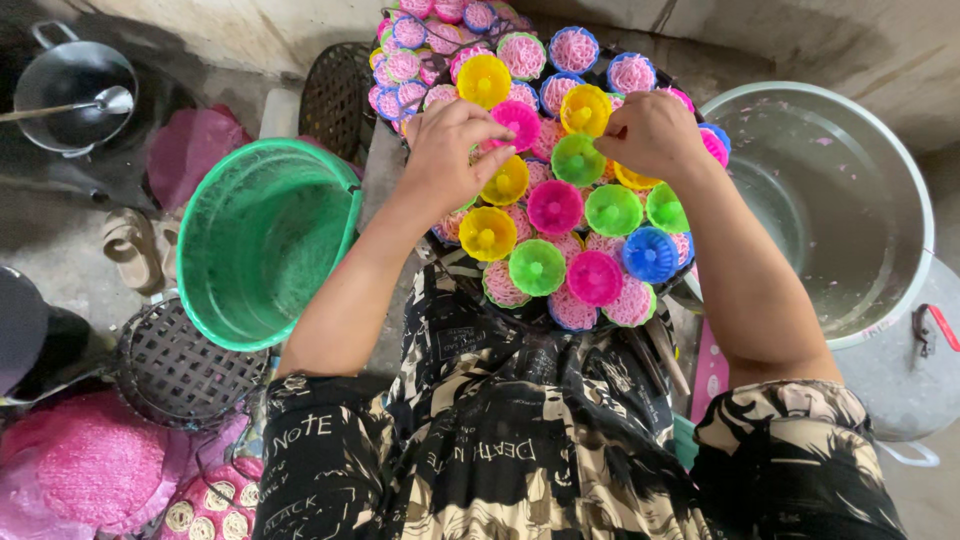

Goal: The person sits on the floor and presses pink paste from a basin into a wooden hand extruder using a stick, then extrudes the paste into flower-shaped plastic cups arranged on a tray. They periodically lift a green basin of colorful plastic cups, place empty cups onto the tray, and stack finished cups.

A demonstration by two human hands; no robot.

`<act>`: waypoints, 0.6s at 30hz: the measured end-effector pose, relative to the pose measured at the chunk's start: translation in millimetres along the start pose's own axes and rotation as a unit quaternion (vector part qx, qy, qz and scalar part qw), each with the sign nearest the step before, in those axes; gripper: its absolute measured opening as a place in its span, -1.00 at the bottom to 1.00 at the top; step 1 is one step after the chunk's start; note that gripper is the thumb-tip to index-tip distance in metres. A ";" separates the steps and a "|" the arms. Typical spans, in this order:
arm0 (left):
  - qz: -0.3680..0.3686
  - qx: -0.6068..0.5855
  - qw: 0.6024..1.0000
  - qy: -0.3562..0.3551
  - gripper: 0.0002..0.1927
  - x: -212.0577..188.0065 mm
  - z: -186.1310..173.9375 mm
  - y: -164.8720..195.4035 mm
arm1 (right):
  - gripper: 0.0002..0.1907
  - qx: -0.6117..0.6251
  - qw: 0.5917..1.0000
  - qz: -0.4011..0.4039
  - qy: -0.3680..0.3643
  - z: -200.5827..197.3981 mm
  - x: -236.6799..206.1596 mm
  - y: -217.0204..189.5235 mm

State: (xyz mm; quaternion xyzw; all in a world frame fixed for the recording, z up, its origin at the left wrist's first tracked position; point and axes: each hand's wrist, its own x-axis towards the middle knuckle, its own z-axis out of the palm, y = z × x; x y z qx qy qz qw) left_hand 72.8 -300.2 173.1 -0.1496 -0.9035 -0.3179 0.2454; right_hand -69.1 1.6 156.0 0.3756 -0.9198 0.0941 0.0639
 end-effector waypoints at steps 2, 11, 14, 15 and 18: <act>-0.006 -0.001 1.000 0.003 -0.79 -1.1 -3.7 -2.4 | -0.77 0.001 1.000 0.013 -0.022 -2.3 1.3 -1.7; -0.011 0.012 1.000 0.023 -0.80 -12.3 -13.1 -14.5 | -0.64 0.009 0.988 0.075 -0.133 -18.1 14.0 -2.4; -0.024 -0.001 0.999 0.026 -0.79 -14.8 -13.5 -15.5 | -0.72 0.062 0.993 0.100 0.015 -16.8 21.5 9.1; -0.022 0.003 0.999 0.031 -0.80 -15.2 -13.2 -15.1 | -0.70 0.069 0.993 0.088 0.031 -13.3 25.2 11.8; -0.027 0.005 0.999 0.031 -0.80 -16.5 -14.1 -11.4 | -0.65 0.093 0.991 0.075 0.052 -1.0 33.6 17.0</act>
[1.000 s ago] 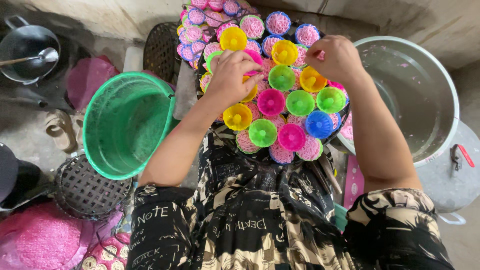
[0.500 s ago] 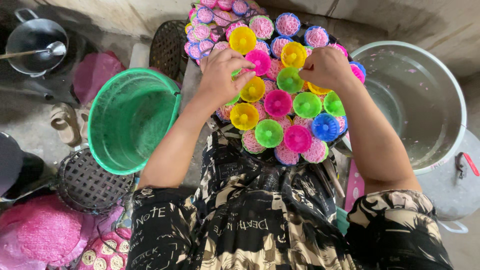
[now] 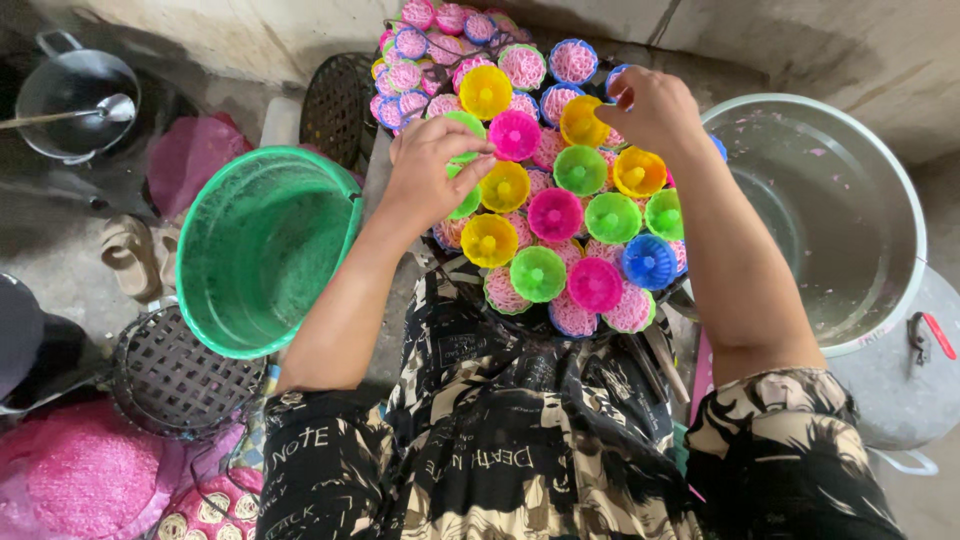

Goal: The person sits on the floor and presses pink paste from a basin into a wooden hand extruder using a stick, then extrudes the paste into flower-shaped plastic cups arranged on a tray. They periodically lift a green basin of colorful plastic cups, place empty cups onto the tray, and stack finished cups.

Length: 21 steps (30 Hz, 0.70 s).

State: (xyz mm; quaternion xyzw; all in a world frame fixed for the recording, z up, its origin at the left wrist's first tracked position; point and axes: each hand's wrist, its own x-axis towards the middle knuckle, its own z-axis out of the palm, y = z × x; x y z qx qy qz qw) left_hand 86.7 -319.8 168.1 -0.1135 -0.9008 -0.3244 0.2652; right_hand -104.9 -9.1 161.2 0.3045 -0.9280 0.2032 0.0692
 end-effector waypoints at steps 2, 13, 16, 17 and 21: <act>-0.008 0.000 1.000 -0.003 -0.80 -1.8 -3.1 1.8 | -0.63 0.016 0.999 0.021 -0.018 8.6 4.7 1.7; -0.008 -0.020 1.000 0.006 -0.82 -21.9 -35.5 -3.4 | -0.72 -0.060 0.993 0.062 -0.086 -4.4 4.2 24.2; 0.003 -0.011 1.000 0.011 -0.80 -22.0 -36.6 -0.7 | -0.73 -0.071 0.993 0.055 -0.078 -4.2 1.3 26.8; 0.002 -0.011 1.000 0.007 -0.80 -21.9 -36.8 0.3 | -0.73 -0.068 0.994 0.054 -0.070 -3.7 0.5 26.9; 0.002 -0.010 1.000 0.001 -0.80 -22.6 -39.1 2.2 | -0.73 -0.054 0.994 0.053 -0.075 -4.1 -1.1 25.5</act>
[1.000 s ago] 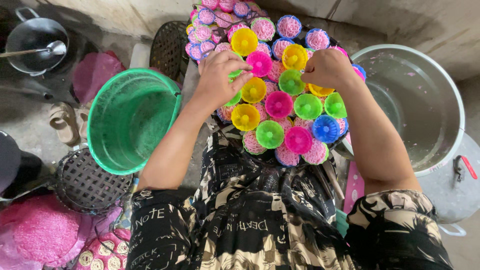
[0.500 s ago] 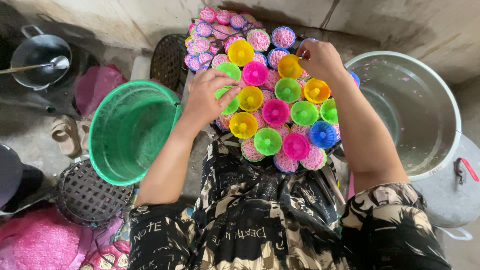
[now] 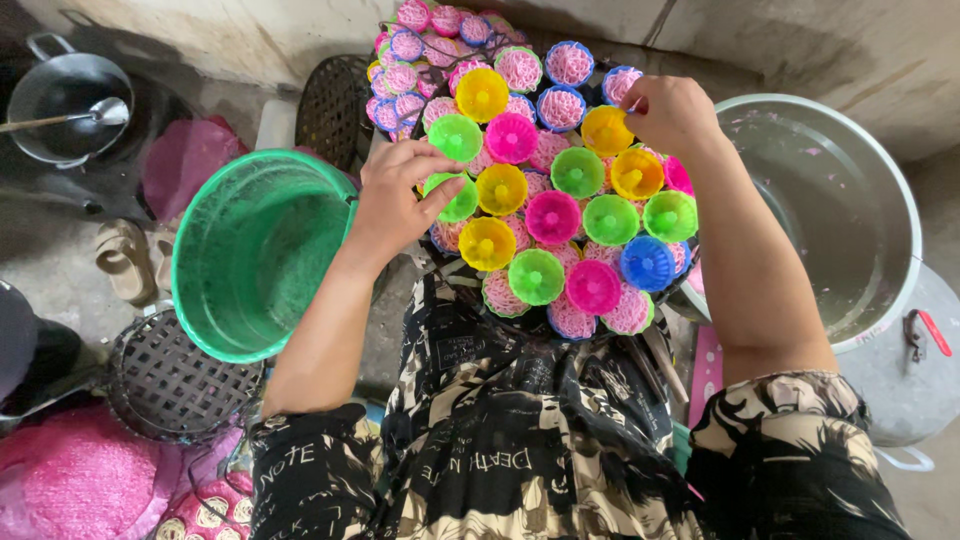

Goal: The person sits on the floor and presses pink paste from a basin into a wooden hand extruder using a stick, then extrudes the paste into flower-shaped plastic cups arranged on a tray. They periodically lift a green basin of colorful plastic cups, place empty cups onto the tray, and stack finished cups.

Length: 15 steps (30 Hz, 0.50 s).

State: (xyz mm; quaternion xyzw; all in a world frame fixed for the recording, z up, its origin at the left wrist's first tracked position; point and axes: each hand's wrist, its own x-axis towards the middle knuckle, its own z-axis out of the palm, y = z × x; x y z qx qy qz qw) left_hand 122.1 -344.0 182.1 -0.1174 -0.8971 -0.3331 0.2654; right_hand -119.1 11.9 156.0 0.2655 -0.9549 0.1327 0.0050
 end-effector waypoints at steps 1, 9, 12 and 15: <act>0.002 0.000 1.000 0.002 -0.80 -0.6 -0.4 -0.2 | -0.73 0.009 1.000 -0.002 0.001 -0.7 -0.5 -0.3; 0.010 -0.008 1.000 0.010 -0.81 -7.6 2.9 -6.1 | -0.68 0.074 0.997 0.027 -0.013 3.6 -3.6 2.8; 0.008 -0.018 1.000 0.007 -0.81 -9.8 4.0 -7.8 | -0.70 0.103 0.994 0.027 0.020 6.4 -2.5 12.6; 0.018 -0.006 1.000 0.019 -0.82 -12.0 1.7 -9.3 | -0.72 0.054 0.995 0.025 0.074 3.7 -2.0 28.3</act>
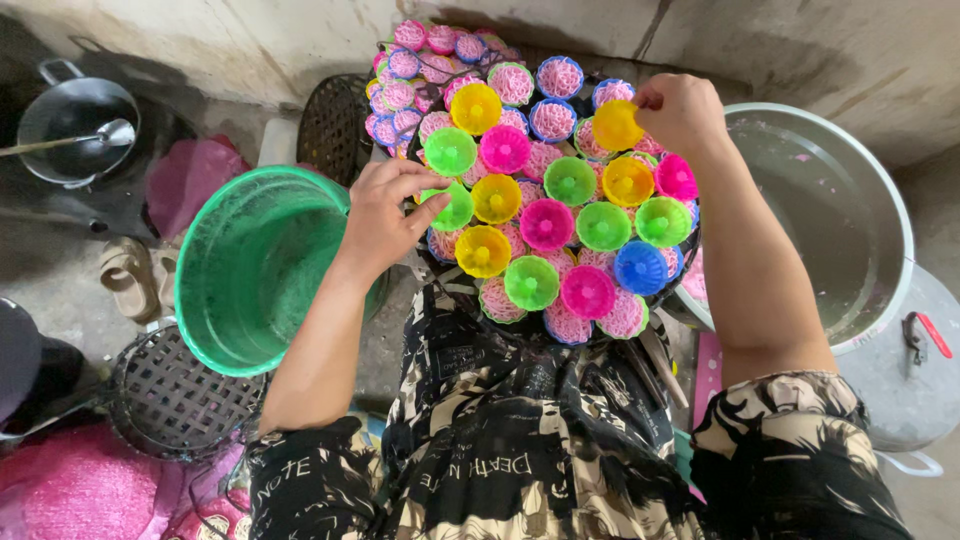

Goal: The person sits on the floor and presses pink paste from a basin into a wooden hand extruder using a stick, then extrudes the paste into flower-shaped plastic cups arranged on a tray. They periodically lift a green basin of colorful plastic cups, place empty cups onto the tray, and stack finished cups.

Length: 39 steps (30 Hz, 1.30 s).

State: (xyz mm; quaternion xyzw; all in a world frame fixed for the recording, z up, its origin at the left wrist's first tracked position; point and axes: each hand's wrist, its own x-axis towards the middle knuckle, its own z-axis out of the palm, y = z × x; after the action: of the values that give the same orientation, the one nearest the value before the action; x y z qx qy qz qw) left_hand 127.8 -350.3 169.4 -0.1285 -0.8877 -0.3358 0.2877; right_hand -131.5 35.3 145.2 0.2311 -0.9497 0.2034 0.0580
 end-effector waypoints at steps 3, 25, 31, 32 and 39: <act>0.000 0.012 1.000 0.005 -0.82 -1.7 -4.1 -0.2 | -0.73 -0.044 0.999 0.018 -0.009 -3.7 -2.7 12.7; -0.016 0.007 1.000 -0.009 -0.82 -9.5 -11.4 -3.0 | -0.74 0.044 0.997 0.026 -0.051 5.7 -4.1 -26.6; -0.018 -0.001 1.000 -0.002 -0.83 -16.3 -14.7 -3.7 | -0.75 0.002 0.999 -0.012 -0.033 8.4 -7.8 -27.1; -0.014 -0.003 1.000 0.001 -0.83 -17.9 -16.2 -3.5 | -0.75 -0.014 0.999 -0.024 -0.032 7.0 -10.4 -30.2; -0.037 -0.002 0.999 -0.033 -0.78 -31.6 -6.5 10.1 | -0.79 0.012 0.988 -0.150 0.036 -21.4 -50.2 -84.9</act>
State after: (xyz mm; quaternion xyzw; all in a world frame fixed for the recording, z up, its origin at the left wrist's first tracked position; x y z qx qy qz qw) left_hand 160.2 -348.3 159.7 -0.1074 -0.8999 -0.3437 0.2458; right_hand -47.5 -3.9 185.0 0.3641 -0.8991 0.2117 0.1188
